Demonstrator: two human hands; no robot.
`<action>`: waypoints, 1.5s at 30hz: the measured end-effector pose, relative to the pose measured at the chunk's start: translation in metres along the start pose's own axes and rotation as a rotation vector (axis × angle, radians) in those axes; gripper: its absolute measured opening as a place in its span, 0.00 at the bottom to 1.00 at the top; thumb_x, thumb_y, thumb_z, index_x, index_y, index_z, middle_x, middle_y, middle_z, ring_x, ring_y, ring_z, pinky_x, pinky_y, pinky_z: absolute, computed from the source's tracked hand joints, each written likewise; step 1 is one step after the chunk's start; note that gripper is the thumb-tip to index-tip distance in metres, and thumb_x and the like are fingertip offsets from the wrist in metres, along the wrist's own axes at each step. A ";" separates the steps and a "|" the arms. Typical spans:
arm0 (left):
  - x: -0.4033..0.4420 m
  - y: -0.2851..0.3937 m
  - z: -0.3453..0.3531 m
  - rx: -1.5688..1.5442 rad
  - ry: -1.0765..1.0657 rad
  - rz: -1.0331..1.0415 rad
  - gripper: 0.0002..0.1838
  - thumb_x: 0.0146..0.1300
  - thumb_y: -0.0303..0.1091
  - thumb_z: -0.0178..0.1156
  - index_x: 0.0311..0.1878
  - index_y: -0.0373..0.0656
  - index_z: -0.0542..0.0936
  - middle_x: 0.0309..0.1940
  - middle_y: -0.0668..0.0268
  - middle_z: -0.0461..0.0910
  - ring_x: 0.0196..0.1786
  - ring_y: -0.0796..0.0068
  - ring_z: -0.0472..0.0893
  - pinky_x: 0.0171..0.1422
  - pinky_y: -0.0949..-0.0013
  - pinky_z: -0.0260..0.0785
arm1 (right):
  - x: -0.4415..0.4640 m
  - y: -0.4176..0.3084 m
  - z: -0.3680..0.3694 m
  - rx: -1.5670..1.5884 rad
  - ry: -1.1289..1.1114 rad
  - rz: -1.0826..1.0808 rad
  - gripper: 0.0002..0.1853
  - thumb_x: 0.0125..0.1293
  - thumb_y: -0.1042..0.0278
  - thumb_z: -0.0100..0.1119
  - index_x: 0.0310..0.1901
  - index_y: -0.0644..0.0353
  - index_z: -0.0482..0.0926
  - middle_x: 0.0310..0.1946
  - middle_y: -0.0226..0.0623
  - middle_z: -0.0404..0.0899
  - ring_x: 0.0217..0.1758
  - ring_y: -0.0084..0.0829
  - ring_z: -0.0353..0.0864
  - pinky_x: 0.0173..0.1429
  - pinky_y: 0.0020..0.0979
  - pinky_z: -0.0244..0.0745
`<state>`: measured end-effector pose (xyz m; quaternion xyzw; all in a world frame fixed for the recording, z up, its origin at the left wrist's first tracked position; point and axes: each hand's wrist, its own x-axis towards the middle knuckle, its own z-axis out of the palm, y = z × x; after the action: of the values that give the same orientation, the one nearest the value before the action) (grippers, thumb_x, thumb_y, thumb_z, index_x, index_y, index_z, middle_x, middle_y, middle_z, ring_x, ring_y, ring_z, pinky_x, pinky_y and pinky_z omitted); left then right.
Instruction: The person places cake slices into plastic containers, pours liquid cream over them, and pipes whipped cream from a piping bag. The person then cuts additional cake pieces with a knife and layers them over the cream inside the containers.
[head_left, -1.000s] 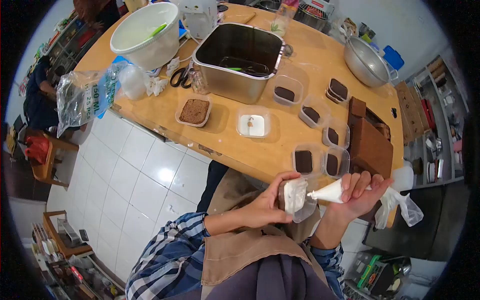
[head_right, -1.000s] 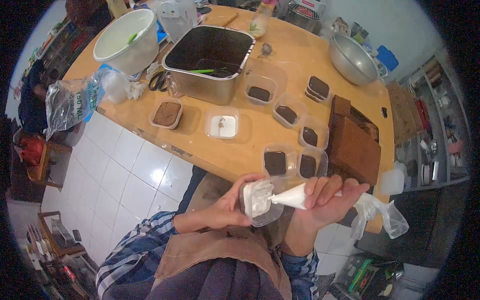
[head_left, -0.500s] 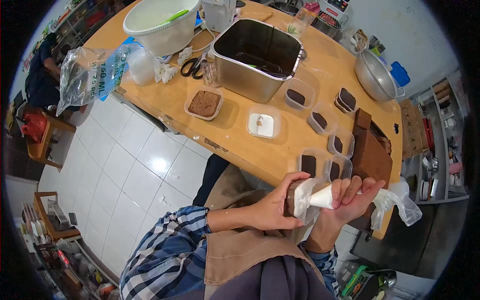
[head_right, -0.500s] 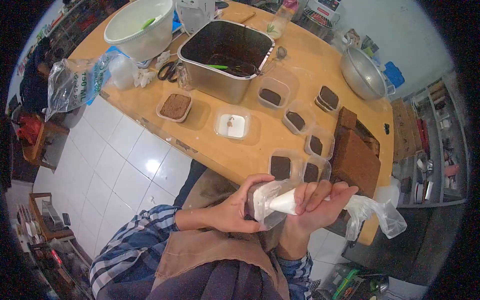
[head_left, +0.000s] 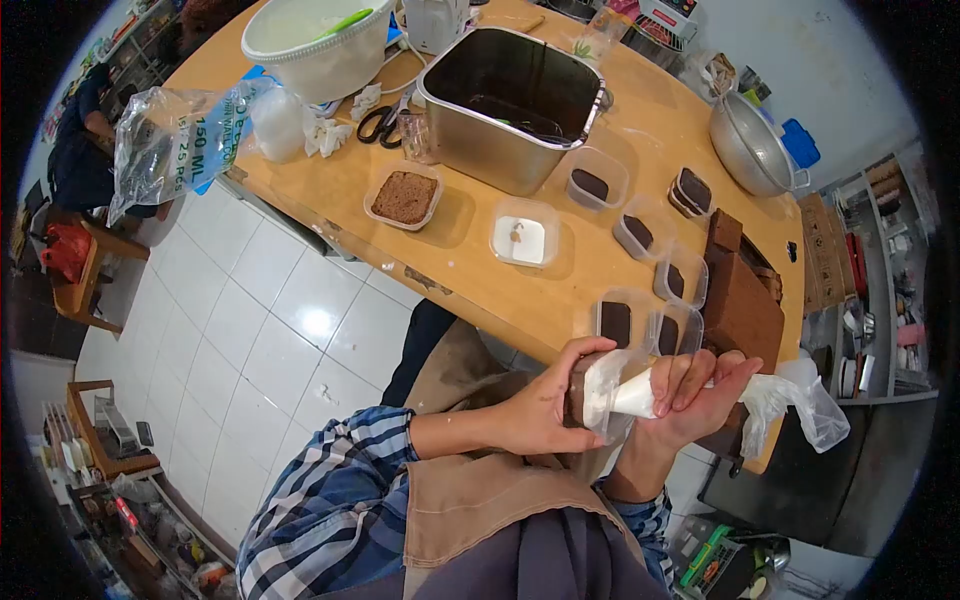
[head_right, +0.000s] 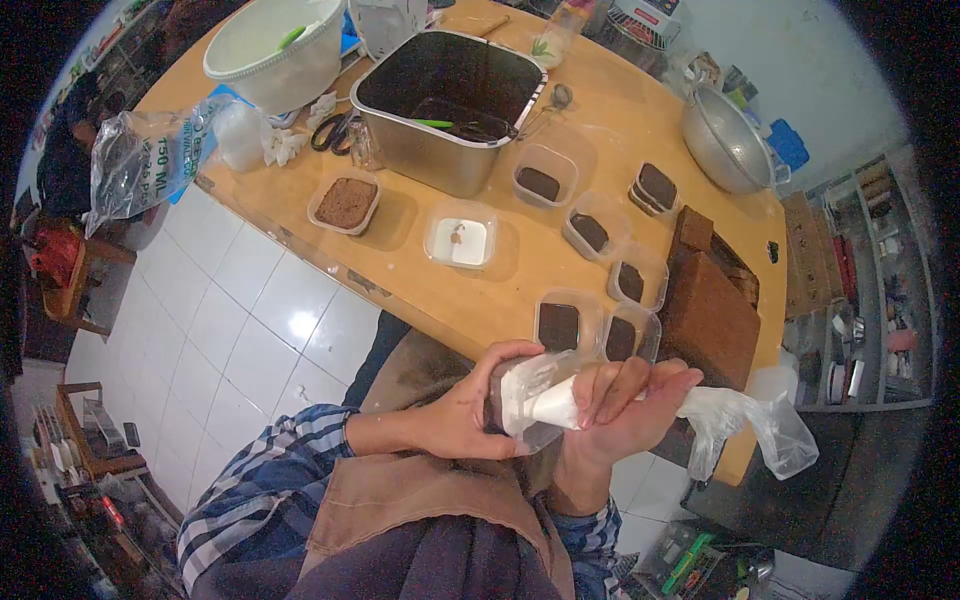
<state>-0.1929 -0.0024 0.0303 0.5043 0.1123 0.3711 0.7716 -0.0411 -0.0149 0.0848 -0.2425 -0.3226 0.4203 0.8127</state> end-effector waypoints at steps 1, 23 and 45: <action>0.000 0.000 0.000 0.026 -0.004 0.002 0.50 0.46 0.26 0.71 0.68 0.42 0.49 0.60 0.61 0.59 0.66 0.69 0.59 0.70 0.65 0.49 | 0.000 0.000 0.001 0.010 0.009 -0.014 0.23 0.74 0.45 0.29 0.31 0.46 0.73 0.04 0.28 0.55 0.02 0.21 0.46 0.07 0.24 0.53; -0.008 -0.007 -0.004 -0.194 0.004 -0.073 0.52 0.47 0.24 0.69 0.71 0.47 0.46 0.66 0.62 0.52 0.70 0.70 0.54 0.71 0.68 0.49 | -0.002 -0.016 0.000 -0.063 0.217 -0.284 0.23 0.74 0.45 0.30 0.26 0.48 0.66 0.05 0.30 0.56 0.03 0.21 0.49 0.08 0.23 0.52; 0.002 -0.030 -0.002 0.586 0.097 0.498 0.39 0.41 0.24 0.73 0.54 0.44 0.57 0.50 0.55 0.62 0.58 0.53 0.69 0.62 0.53 0.61 | -0.008 -0.002 -0.006 0.047 0.007 -0.201 0.22 0.74 0.44 0.27 0.28 0.47 0.63 0.06 0.31 0.59 0.03 0.23 0.53 0.10 0.25 0.55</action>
<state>-0.1789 -0.0064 0.0039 0.6970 0.1241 0.5228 0.4749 -0.0389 -0.0238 0.0797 -0.1912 -0.3324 0.3433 0.8574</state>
